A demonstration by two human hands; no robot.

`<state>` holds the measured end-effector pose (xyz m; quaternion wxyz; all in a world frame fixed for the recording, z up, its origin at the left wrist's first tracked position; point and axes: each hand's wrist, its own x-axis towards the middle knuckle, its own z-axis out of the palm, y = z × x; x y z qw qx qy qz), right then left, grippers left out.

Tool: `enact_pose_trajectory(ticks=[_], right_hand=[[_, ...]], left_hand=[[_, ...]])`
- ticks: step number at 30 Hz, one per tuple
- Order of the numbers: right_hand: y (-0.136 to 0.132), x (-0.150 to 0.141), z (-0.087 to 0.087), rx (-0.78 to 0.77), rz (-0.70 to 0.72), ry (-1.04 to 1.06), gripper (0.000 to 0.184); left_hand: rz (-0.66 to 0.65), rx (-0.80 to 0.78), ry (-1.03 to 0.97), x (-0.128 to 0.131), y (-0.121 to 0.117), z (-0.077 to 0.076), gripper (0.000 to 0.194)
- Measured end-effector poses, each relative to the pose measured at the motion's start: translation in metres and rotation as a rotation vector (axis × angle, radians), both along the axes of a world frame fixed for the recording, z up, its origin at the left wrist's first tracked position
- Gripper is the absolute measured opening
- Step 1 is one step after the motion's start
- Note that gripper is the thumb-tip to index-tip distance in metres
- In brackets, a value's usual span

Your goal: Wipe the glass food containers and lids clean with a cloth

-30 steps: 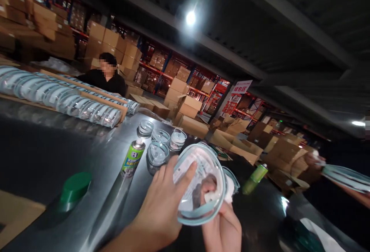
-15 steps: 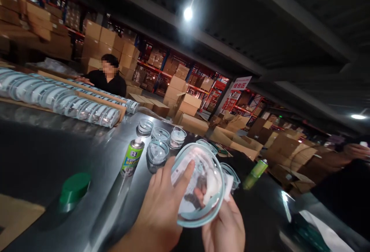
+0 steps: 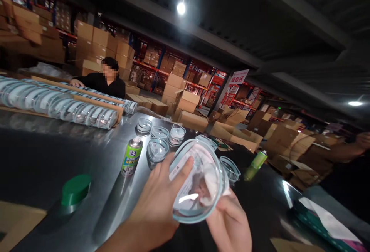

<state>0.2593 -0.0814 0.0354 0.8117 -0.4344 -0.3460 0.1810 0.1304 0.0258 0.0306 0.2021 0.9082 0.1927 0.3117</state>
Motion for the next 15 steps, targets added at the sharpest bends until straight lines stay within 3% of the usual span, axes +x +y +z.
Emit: enact_pose_trajectory(ticks=[4, 7, 12, 15], right_hand=[[0.006, -0.006, 0.003, -0.075, 0.235, 0.147, 0.026], [0.002, -0.007, 0.006, -0.128, 0.323, 0.178, 0.022], [-0.001, -0.003, 0.017, -0.052, 0.268, 0.365, 0.025], [0.009, -0.011, 0.02, 0.071, 0.019, 0.459, 0.029]], left_hand=[[0.022, -0.018, 0.031, -0.002, 0.001, 0.002, 0.103], [0.0, -0.001, 0.048, -0.004, 0.001, 0.004, 0.106], [-0.011, 0.005, 0.02, 0.003, -0.004, -0.001, 0.112], [0.069, 0.069, -0.022, 0.013, -0.014, -0.009, 0.11]])
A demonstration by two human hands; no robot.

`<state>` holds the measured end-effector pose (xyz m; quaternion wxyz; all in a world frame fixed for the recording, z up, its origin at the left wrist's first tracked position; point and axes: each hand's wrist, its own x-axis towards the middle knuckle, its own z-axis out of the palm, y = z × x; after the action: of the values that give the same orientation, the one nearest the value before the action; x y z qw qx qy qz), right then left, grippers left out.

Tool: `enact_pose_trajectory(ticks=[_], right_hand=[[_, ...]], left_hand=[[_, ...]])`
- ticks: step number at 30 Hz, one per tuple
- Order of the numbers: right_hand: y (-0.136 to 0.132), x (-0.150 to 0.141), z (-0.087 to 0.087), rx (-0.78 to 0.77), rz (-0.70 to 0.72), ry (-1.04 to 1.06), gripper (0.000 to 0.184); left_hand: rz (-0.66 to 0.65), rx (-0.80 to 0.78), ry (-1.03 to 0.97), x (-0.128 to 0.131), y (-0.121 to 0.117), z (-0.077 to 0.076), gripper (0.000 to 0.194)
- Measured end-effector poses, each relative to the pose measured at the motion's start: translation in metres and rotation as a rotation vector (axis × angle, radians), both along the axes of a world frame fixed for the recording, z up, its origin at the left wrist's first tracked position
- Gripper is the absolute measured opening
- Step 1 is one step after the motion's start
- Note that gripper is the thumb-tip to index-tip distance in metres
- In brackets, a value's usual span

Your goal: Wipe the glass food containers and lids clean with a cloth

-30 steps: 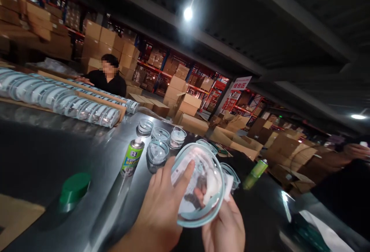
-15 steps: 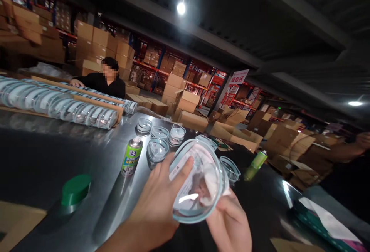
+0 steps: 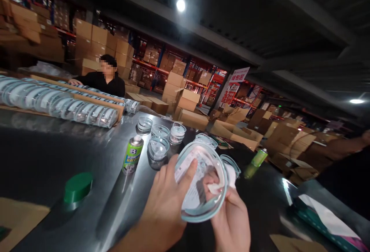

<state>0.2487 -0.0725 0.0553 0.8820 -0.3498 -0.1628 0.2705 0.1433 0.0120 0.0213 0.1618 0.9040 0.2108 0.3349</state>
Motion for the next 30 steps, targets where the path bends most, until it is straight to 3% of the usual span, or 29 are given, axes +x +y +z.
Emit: enact_pose_trajectory(ticks=[3, 5, 9, 11, 14, 16, 22, 30], right_hand=[[0.01, -0.013, -0.006, -0.006, -0.402, -0.063, 0.038], [0.014, -0.018, -0.013, -0.029, -0.549, -0.146, 0.039], [0.013, -0.013, -0.022, -0.177, -0.857, -0.244, 0.026], [0.013, -0.009, -0.02, -0.138, -0.825, -0.223, 0.02], [0.015, -0.006, -0.013, 0.018, -0.616, -0.162, 0.023], [0.016, -0.007, -0.009, 0.051, -0.551, -0.13, 0.028], [0.018, -0.018, -0.009, 0.073, -0.495, -0.088, 0.041], [0.018, -0.021, -0.02, -0.001, -0.534, -0.171, 0.038]], left_hand=[[0.154, 0.099, -0.107, 0.007, -0.013, -0.006, 0.101], [0.222, 0.142, -0.174, 0.007, -0.018, -0.006, 0.097], [0.208, 0.143, -0.213, 0.001, -0.017, -0.004, 0.098], [0.196, 0.127, -0.203, -0.001, -0.01, -0.005, 0.096], [0.215, 0.131, -0.186, -0.001, 0.0, -0.006, 0.095], [0.23, 0.138, -0.175, -0.001, 0.004, -0.006, 0.098], [0.216, 0.137, -0.201, -0.007, 0.004, -0.008, 0.09], [0.088, 0.125, -0.191, -0.011, -0.007, -0.003, 0.085]])
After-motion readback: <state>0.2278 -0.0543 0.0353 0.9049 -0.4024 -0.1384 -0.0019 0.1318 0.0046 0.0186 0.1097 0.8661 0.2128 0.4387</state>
